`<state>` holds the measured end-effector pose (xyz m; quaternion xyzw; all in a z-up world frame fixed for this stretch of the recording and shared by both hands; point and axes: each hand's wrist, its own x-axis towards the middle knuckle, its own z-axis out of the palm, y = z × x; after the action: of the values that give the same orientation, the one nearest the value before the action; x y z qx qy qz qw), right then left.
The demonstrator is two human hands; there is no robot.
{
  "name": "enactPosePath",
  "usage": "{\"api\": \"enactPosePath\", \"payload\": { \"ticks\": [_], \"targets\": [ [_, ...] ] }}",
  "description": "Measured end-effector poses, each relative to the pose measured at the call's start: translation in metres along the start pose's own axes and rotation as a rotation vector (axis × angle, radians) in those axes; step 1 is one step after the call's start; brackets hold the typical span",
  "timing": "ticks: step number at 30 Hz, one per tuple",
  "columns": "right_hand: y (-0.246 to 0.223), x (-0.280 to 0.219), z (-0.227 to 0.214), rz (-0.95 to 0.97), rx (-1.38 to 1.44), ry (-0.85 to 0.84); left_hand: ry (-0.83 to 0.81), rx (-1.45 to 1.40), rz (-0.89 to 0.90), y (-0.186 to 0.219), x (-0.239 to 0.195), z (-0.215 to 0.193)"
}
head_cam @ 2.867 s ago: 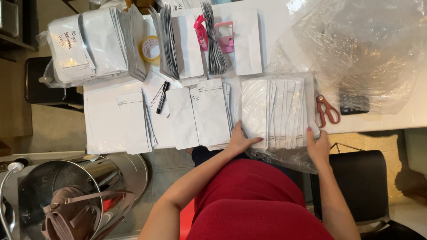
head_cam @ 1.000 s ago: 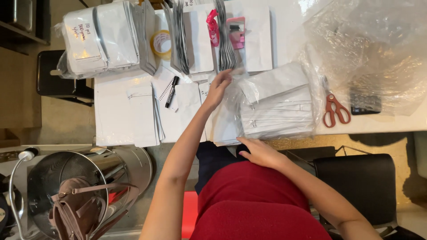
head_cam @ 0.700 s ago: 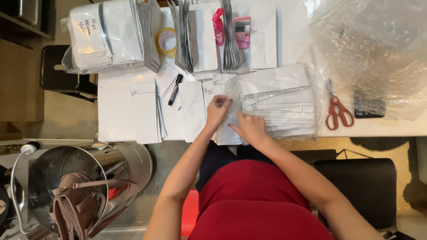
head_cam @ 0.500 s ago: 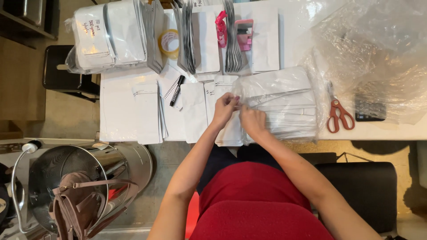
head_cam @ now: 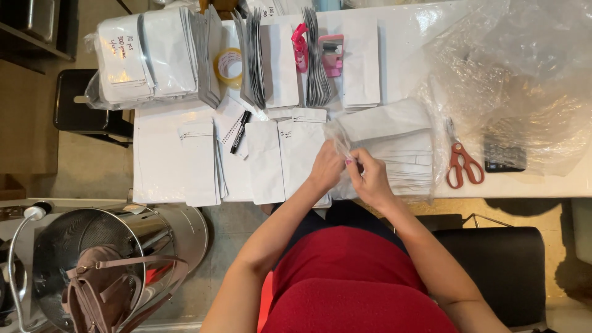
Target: Packaging stacks of paper filters into clear plastic bags
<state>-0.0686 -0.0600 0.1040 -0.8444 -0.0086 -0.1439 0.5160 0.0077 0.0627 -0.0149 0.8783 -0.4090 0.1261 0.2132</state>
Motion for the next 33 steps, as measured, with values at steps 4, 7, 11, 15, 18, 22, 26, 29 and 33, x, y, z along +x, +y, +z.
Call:
{"api": "enactPosePath", "payload": {
  "ticks": [4,7,11,15,18,22,26,29,33],
  "targets": [
    [0.02,-0.008,0.003,-0.02,-0.023,-0.017,0.024,0.029,0.098,0.012,0.024,-0.004],
    [0.049,-0.014,0.002,-0.095,-0.032,-0.066,0.006,-0.12,0.11,0.003,0.022,0.05],
    [0.076,-0.03,-0.02,-0.146,-0.22,0.042,-0.06,-0.142,0.115,0.019,0.038,0.028],
    [0.089,-0.05,-0.05,-0.152,-0.457,0.152,-0.248,0.234,0.069,0.04,0.078,-0.066],
    [0.112,-0.081,-0.064,-0.147,-0.763,0.098,-0.278,0.209,0.049,0.007,0.056,0.022],
    [0.128,-0.098,-0.069,-0.149,-0.846,0.067,-0.146,-0.125,0.154,-0.042,0.065,0.065],
    [0.14,-0.1,-0.066,-0.195,-0.851,0.08,-0.193,-0.039,0.23,-0.035,0.074,-0.009],
    [0.135,-0.096,-0.065,-0.212,-0.85,0.087,-0.202,0.027,0.283,-0.048,0.067,0.004],
    [0.133,-0.097,-0.064,-0.205,-0.944,0.05,-0.204,0.134,0.429,-0.079,0.039,0.107]
  ]
}}
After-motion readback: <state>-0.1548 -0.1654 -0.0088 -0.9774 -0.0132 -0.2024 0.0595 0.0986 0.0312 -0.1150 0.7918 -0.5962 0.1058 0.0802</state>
